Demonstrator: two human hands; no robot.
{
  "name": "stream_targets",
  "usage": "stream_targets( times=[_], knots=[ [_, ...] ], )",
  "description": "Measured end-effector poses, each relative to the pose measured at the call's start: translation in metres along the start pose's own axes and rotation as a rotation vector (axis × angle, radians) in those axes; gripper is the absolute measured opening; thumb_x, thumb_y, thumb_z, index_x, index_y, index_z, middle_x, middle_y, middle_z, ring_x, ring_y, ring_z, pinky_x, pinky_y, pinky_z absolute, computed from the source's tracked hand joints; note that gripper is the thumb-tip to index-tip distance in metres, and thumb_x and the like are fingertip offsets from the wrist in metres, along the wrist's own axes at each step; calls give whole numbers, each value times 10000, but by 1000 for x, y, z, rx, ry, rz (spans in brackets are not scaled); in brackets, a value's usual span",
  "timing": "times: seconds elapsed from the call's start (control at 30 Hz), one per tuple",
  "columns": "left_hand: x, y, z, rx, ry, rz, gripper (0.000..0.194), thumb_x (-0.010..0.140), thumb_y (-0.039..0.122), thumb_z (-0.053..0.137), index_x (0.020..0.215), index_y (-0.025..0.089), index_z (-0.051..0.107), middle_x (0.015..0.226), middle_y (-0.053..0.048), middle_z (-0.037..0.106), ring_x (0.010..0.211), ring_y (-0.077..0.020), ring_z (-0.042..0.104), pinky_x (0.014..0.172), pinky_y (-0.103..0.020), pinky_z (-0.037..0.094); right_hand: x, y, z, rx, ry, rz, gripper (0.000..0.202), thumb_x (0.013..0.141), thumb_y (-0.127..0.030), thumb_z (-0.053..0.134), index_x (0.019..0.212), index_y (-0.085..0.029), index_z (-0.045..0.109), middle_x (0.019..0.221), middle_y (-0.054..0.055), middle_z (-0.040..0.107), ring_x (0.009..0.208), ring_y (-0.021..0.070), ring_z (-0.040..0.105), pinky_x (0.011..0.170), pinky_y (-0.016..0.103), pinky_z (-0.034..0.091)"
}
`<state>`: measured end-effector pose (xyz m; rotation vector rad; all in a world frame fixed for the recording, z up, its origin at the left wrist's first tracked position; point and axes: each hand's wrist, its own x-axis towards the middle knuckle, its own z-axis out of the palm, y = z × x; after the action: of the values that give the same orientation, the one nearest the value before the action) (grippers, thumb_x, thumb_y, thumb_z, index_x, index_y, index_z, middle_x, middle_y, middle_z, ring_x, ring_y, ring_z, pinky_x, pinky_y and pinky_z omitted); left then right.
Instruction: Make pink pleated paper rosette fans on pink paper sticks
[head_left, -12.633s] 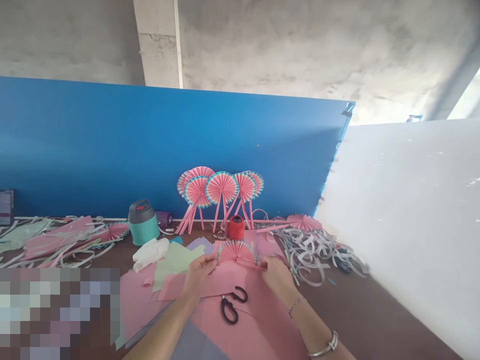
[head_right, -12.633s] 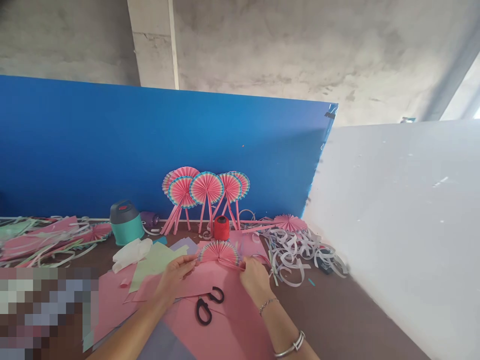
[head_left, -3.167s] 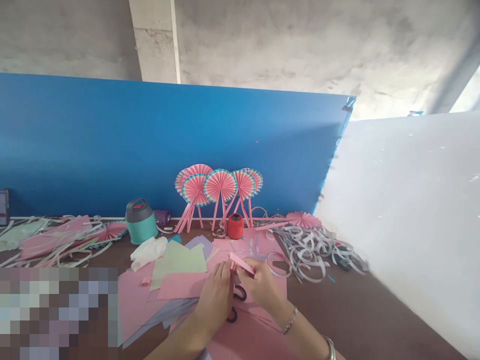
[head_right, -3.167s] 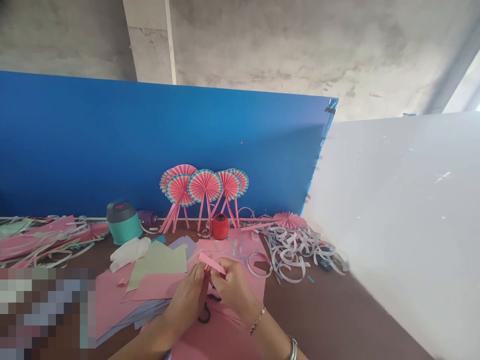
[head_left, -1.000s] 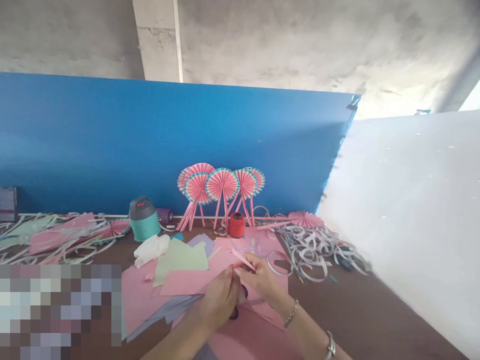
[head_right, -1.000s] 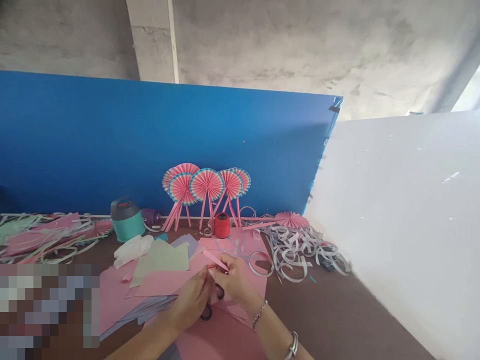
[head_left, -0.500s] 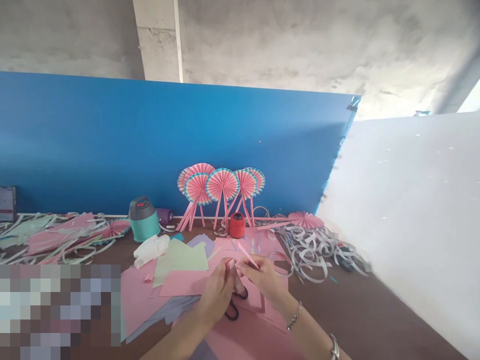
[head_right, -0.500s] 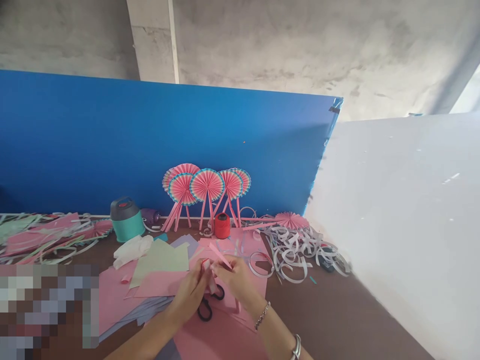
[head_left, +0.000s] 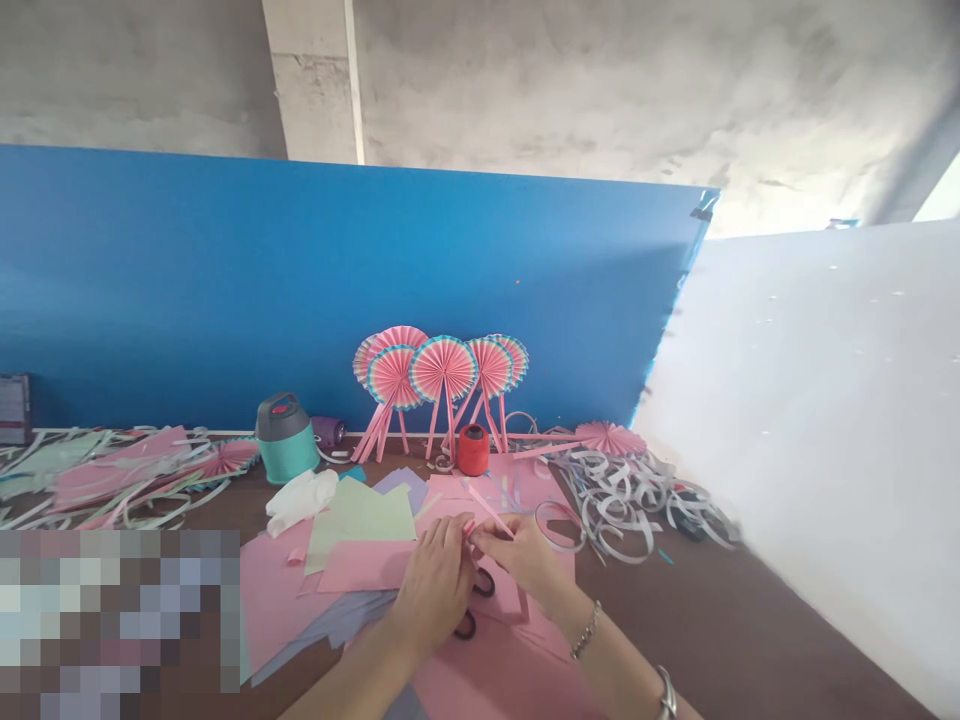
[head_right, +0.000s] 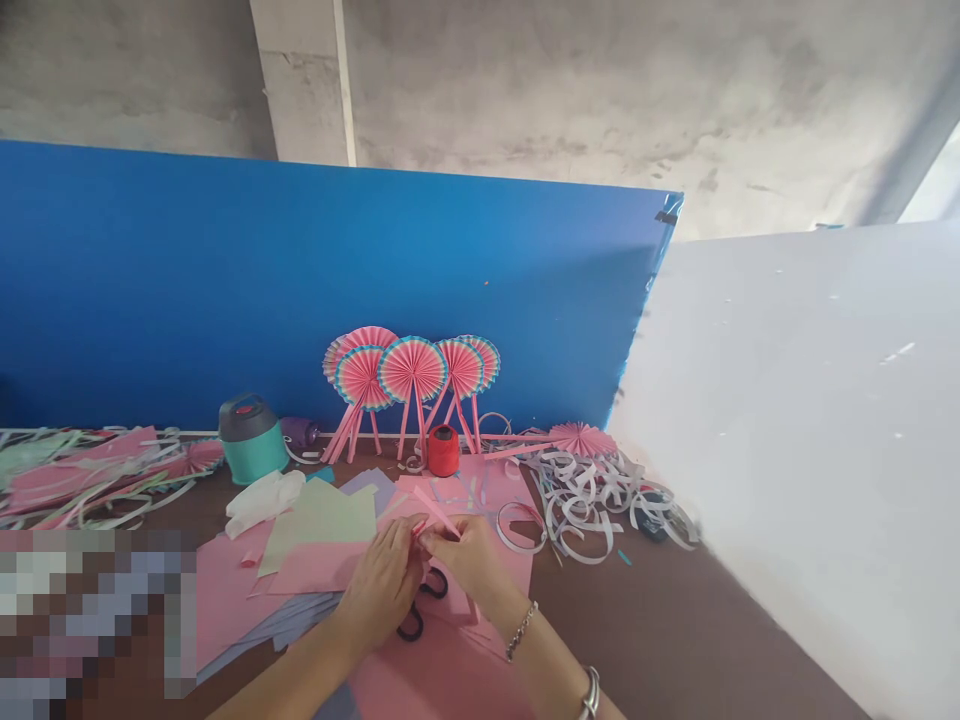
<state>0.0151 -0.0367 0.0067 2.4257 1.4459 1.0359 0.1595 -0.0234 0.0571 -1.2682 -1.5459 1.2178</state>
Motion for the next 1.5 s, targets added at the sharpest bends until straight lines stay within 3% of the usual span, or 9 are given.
stream_targets(
  times=[0.13,0.23,0.43,0.6,0.7,0.77,0.9,1.27,1.5],
  knots=[
    [2,2,-2,164,-26,-5,383,838,90,301,1186,148,451,988,-103,575,910,-243,530,813,-422,445,-1,-2,0,-3,-10,46,251,645,-360,628,495,-166,576,416,-63,336,430,66,243,443,238,200],
    [2,3,-2,231,-47,-9,407,829,77,330,1216,149,432,1013,-98,573,935,-241,525,832,-415,437,0,0,-2,40,-36,81,230,642,-354,613,514,-165,583,420,-60,381,425,60,239,432,230,181],
    [1,3,0,288,-73,-14,434,824,79,355,1251,140,406,1047,-104,564,976,-244,512,843,-408,432,2,4,-4,143,-79,117,175,610,-311,602,536,-153,578,446,-47,469,400,41,228,415,225,133],
    [2,4,-2,309,-112,-41,465,810,77,352,1269,129,404,1065,-115,562,1005,-256,503,850,-418,426,2,5,-4,142,-91,90,183,616,-310,600,522,-155,579,406,-71,402,398,39,211,416,225,132],
    [2,6,-3,304,-141,-55,488,806,78,348,1289,132,394,1092,-120,558,1015,-262,495,861,-424,412,3,6,-3,157,-84,86,170,612,-302,588,527,-156,581,437,-55,455,400,40,222,416,227,133],
    [2,6,-3,295,-137,-51,510,800,79,357,1304,151,382,1097,-112,557,1009,-257,494,863,-417,407,2,5,-3,158,-78,97,156,603,-287,579,523,-154,579,453,-43,487,399,38,224,416,226,133],
    [1,7,0,298,-122,-56,511,803,76,352,1308,148,379,1072,-112,562,981,-257,500,849,-417,412,1,3,-3,141,-39,131,140,588,-251,566,485,-158,548,395,-64,421,392,36,209,419,226,129],
    [4,9,-3,323,-51,-46,520,797,47,366,1305,155,383,1064,-96,555,987,-248,494,875,-403,393,-1,-6,-6,207,-99,94,181,624,-291,614,520,-149,570,407,-74,381,410,39,181,447,247,106],
    [5,11,-1,297,-29,-45,516,809,51,348,1315,147,376,1051,-102,554,957,-248,490,849,-404,395,-1,-8,-6,206,-56,87,147,591,-259,562,486,-156,559,377,-85,325,408,44,183,454,251,115]
  ],
)
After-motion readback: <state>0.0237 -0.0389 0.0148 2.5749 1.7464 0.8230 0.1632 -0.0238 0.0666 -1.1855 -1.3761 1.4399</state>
